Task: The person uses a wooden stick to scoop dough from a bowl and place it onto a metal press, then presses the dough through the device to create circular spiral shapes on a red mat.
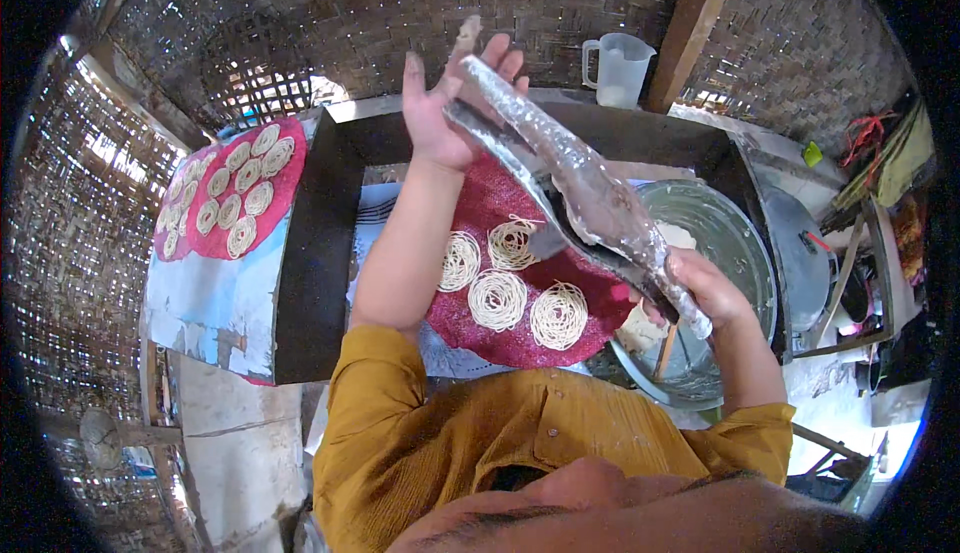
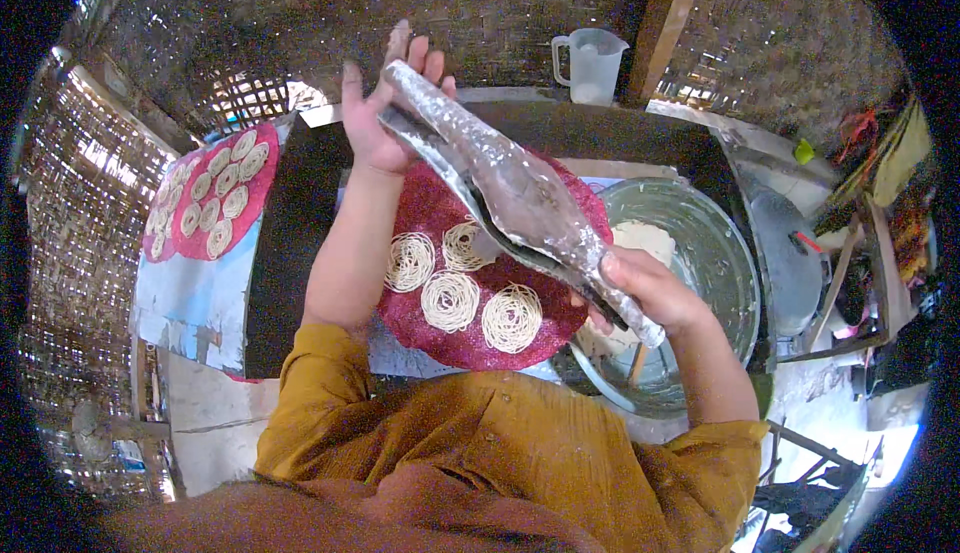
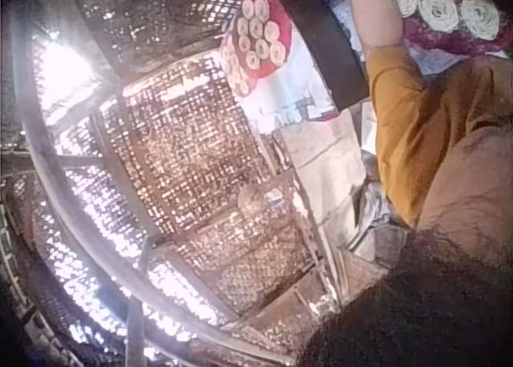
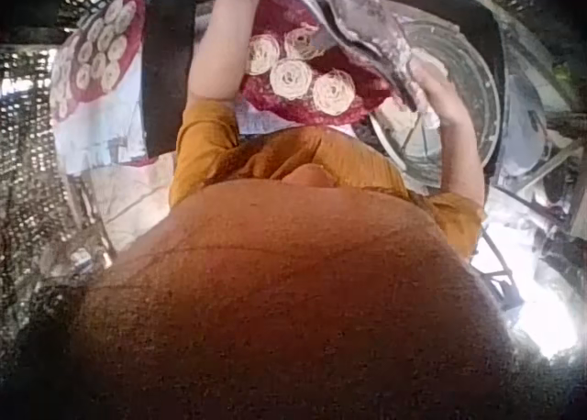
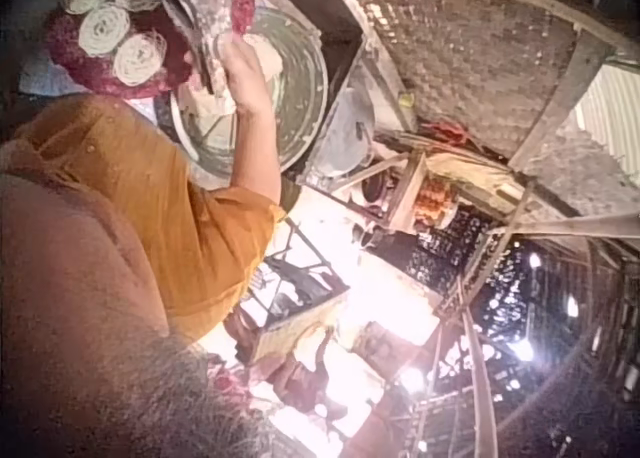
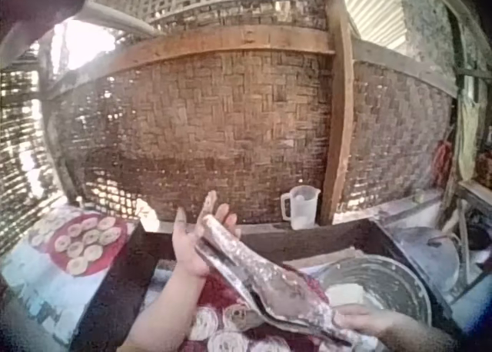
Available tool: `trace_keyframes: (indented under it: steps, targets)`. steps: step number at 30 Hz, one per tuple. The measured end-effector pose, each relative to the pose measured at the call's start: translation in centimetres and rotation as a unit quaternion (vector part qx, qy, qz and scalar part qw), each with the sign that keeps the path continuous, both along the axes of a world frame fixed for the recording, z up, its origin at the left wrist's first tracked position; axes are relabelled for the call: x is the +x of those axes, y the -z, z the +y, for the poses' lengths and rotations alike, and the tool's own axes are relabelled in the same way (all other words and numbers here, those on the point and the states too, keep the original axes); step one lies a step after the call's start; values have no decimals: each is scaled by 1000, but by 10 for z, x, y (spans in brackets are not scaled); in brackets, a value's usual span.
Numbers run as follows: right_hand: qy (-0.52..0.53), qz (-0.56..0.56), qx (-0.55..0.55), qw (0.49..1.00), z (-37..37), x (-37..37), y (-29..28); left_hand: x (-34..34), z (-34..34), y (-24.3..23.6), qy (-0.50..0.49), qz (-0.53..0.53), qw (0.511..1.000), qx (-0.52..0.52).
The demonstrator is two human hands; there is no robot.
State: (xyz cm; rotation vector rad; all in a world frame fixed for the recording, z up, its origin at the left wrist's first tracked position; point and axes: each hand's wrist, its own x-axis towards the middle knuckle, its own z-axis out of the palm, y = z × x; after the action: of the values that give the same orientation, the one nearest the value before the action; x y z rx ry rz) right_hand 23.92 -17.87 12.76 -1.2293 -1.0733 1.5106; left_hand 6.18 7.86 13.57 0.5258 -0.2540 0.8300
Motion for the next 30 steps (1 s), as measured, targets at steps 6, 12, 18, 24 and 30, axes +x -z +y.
trace_keyframes:
  steps: [6,12,18,24,30]
  targets:
    - [-6,-127,-101,987,-3,27,11,31,-4,32,39,24,998,-39]
    - [30,-192,-109,975,-6,22,26,35,12,73,70,11,997,-37]
    - [70,-259,-75,960,-23,27,-12,34,-15,45,37,2,999,-26]
    - [85,-272,-53,957,-13,3,-25,14,-8,8,23,-17,999,15]
    - [42,-313,-77,946,-40,9,-37,15,-31,27,101,-79,991,-31]
